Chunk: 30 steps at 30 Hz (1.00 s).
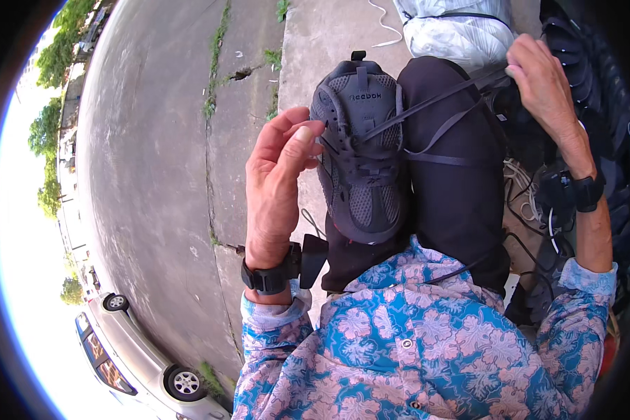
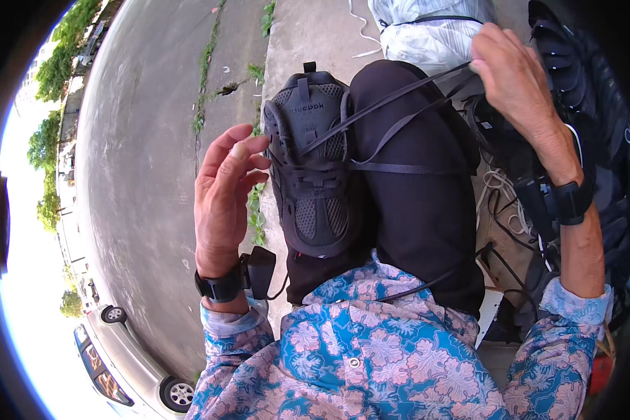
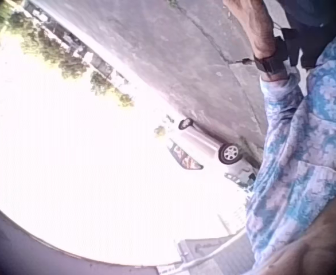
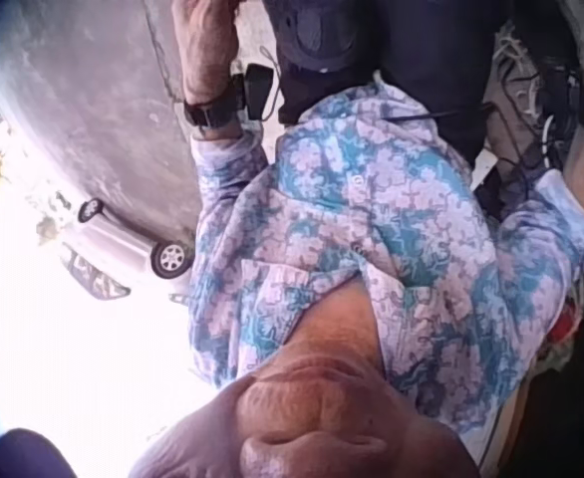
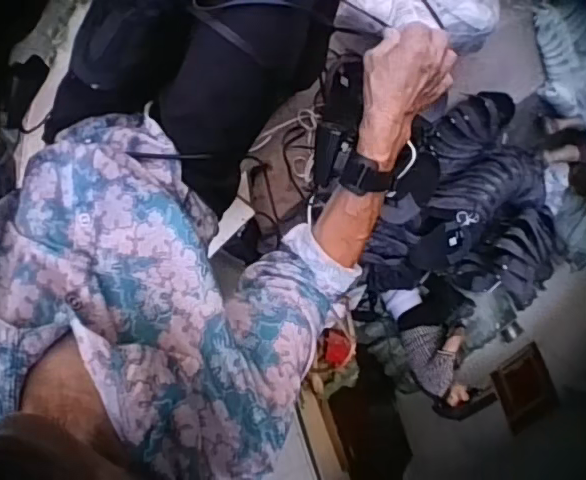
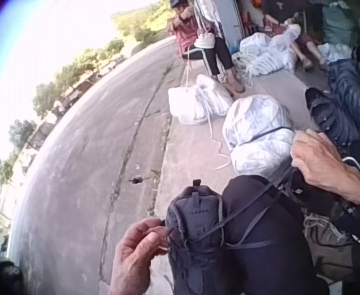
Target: Thread laces through the eyelets of a shoe upper.
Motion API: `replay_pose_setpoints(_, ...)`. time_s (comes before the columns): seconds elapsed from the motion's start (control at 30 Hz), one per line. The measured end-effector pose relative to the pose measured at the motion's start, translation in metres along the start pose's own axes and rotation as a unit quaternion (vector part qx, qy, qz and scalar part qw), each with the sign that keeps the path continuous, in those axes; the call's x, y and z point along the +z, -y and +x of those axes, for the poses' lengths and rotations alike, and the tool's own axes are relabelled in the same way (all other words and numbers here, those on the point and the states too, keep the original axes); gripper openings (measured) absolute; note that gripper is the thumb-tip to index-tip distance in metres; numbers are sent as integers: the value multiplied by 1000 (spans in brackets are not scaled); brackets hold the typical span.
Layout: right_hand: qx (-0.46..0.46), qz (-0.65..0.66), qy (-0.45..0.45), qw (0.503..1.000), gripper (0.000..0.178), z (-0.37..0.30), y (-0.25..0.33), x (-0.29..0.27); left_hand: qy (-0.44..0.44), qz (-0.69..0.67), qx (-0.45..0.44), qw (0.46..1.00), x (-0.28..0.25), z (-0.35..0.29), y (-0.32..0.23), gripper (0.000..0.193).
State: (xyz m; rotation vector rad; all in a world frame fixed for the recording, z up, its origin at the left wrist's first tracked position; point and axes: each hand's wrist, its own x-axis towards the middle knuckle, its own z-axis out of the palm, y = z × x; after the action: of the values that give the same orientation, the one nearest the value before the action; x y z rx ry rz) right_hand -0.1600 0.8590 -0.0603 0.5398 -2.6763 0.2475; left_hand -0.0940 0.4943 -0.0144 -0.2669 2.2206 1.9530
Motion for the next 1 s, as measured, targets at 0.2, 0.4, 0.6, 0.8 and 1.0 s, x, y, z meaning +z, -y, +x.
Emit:
replay_pose_setpoints(0.2,62,70,37,995,12,-22,-13,1,75,338,318,883,1,1,0,33)
replay_pose_setpoints(0.4,16,195,-7,981,16,-10,41,15,108,424,361,823,7,11,1,34)
replay_pose_setpoints(0.6,-42,211,-53,975,10,9,77,5,117,454,411,781,13,21,-1,25)
replay_pose_setpoints(0.8,-67,225,-64,970,9,13,101,3,122,427,417,793,8,22,0,25)
replay_pose_setpoints(1.0,-79,260,-4,962,14,14,122,7,157,443,415,779,1,22,-11,31)
